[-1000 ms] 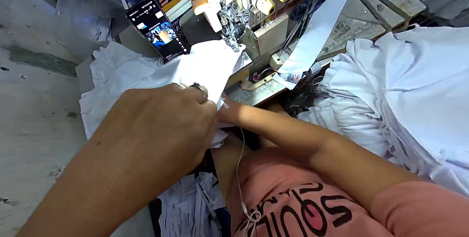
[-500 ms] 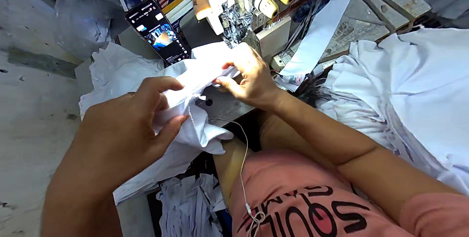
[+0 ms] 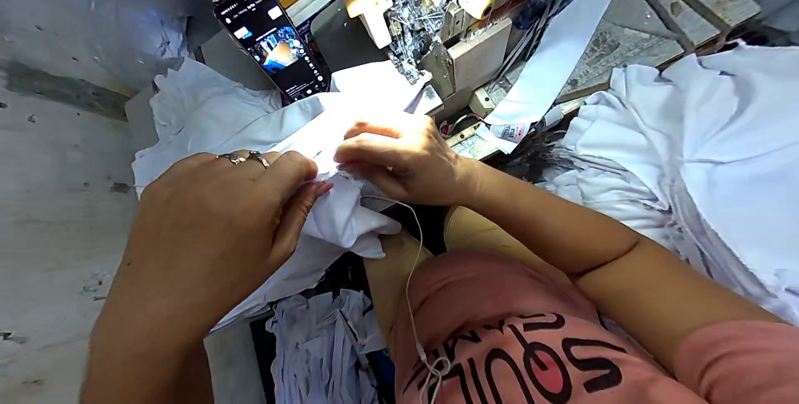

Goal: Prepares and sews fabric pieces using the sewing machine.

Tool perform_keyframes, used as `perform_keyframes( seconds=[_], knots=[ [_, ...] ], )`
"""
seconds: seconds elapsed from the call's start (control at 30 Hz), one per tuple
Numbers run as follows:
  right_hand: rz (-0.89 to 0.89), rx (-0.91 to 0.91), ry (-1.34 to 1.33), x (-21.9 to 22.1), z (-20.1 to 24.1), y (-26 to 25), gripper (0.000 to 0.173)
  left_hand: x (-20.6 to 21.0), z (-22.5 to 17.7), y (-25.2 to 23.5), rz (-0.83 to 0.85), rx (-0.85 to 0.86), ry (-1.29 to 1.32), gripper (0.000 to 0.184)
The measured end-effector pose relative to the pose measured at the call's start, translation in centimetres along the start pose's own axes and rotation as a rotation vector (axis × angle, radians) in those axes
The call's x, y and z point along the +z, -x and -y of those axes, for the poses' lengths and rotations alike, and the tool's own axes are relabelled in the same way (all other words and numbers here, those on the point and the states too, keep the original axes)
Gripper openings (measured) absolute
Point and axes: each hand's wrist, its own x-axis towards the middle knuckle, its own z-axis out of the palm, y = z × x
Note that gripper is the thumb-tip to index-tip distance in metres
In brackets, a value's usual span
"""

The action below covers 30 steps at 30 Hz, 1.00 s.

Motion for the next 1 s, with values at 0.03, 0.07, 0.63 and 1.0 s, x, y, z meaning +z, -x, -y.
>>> perform_keyframes(
  seconds=[0.03, 0.07, 0.63, 1.0],
  knots=[
    [-0.001, 0.012, 0.040, -0.3, -0.5, 0.5, 0.015, 0.0, 0.0, 0.0, -0.003, 0.002, -0.002, 0.036],
    [-0.001, 0.027, 0.086, -0.7, -1.2, 1.0, 0.017, 0.0, 0.0, 0.0, -0.003, 0.001, -0.005, 0.036],
    [-0.093, 0.187, 0.181, -2.7, -4.1, 3.0, 0.015, 0.0, 0.2, 0.2, -0.007, -0.011, -0.001, 0.037],
    [-0.096, 0.181, 0.171, -2.6, -4.4, 2.6, 0.016, -0.1, 0.0, 0.1, -0.002, -0.017, 0.013, 0.039]
  ],
)
